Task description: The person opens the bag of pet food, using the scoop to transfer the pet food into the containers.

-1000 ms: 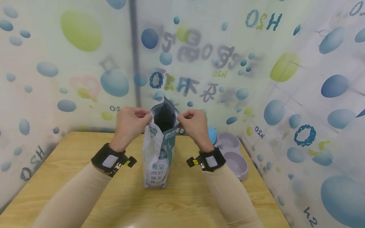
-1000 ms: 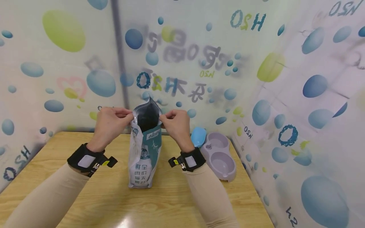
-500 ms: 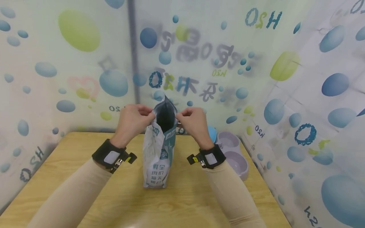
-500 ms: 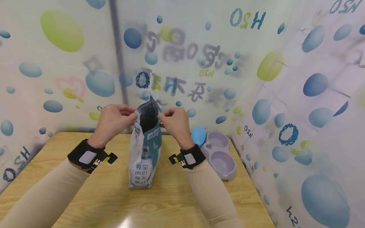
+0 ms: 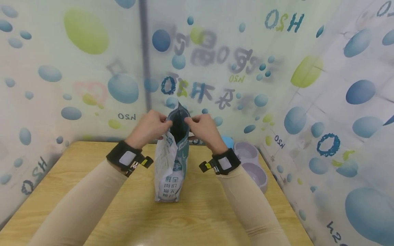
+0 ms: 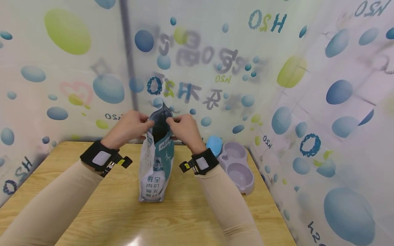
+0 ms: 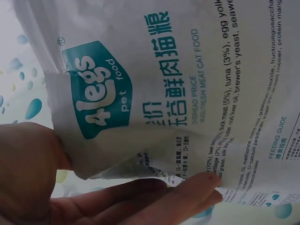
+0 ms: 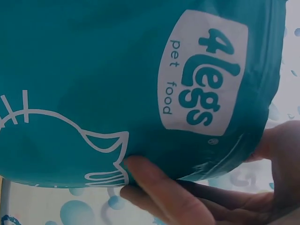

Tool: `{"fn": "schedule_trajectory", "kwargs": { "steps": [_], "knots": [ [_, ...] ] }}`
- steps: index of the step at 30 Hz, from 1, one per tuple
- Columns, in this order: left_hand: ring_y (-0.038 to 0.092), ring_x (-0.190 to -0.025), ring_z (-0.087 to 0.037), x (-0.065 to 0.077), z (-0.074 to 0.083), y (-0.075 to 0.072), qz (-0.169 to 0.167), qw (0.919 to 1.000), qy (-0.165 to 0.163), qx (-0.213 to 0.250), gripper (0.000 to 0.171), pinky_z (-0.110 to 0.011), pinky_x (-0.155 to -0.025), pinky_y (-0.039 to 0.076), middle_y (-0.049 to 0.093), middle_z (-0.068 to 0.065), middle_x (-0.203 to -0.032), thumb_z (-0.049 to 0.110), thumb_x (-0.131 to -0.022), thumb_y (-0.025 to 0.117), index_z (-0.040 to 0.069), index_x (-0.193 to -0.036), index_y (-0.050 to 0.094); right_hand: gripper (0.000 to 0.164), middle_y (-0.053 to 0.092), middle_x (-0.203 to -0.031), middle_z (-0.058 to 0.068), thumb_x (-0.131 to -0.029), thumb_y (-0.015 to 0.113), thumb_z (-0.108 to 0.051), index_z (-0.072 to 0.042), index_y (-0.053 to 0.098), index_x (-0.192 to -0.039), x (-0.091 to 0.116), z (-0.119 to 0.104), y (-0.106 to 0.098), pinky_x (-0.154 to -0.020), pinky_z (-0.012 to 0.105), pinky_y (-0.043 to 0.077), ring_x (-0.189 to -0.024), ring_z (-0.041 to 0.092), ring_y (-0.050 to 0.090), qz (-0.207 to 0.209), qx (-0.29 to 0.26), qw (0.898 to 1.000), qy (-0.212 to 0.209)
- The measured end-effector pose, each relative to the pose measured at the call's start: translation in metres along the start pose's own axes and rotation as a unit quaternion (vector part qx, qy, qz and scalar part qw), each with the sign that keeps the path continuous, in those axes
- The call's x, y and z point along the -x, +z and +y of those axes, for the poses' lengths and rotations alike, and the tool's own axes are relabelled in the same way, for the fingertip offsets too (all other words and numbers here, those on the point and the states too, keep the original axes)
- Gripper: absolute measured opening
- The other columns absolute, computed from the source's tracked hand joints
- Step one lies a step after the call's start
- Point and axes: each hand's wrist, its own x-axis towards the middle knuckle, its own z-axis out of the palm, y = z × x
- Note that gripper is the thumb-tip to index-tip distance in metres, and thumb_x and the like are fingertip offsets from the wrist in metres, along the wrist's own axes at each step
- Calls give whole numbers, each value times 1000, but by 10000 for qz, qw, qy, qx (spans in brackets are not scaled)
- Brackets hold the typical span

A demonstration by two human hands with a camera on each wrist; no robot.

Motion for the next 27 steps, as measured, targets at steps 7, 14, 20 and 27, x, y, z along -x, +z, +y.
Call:
{"fn": "schedule_trajectory", "kwargs": {
  "steps": [7, 14, 20, 27],
  "knots": [
    [72, -69, -24, -1, 8, -2, -513, 9969, -503, 327, 46, -48, -88, 74, 46, 4, -66, 21, -119, 57, 13, -74, 51, 48, 58, -87, 8, -119, 63, -25, -10, 56, -75, -5, -1, -3, -88, 51, 74, -90, 28, 69, -435, -101, 9978, 500],
    [82, -95, -34, 3, 0, -3, -367, 9992, -150, -19, 38, -43, -83, 70, 68, -15, -93, 18, -121, 51, 1, -92, 68, 53, 32, -66, -5, -118, 46, -9, -17, 37, -66, -2, -5, -8, -93, 59, 72, -57, 16, 45, -650, -21, 9965, 524],
    [80, -91, -34, 9, -8, -6, -108, 9996, 156, -204, 36, -37, -75, 66, 71, -19, -96, 13, -119, 47, -7, -106, 75, 52, 37, -71, -1, -119, 43, -3, -15, 38, -68, 3, -3, -10, -86, 49, 74, -56, 16, 47, -569, 119, 9976, 368],
    [78, -91, -35, 11, -18, -16, 34, 9996, 227, -171, 39, -39, -79, 67, 74, -23, -102, 12, -119, 47, -10, -112, 78, 48, 40, -82, 2, -117, 43, 0, -17, 34, -73, 8, 3, -10, -86, 44, 74, -71, 23, 65, -408, 101, 9990, 178]
  ]
}}
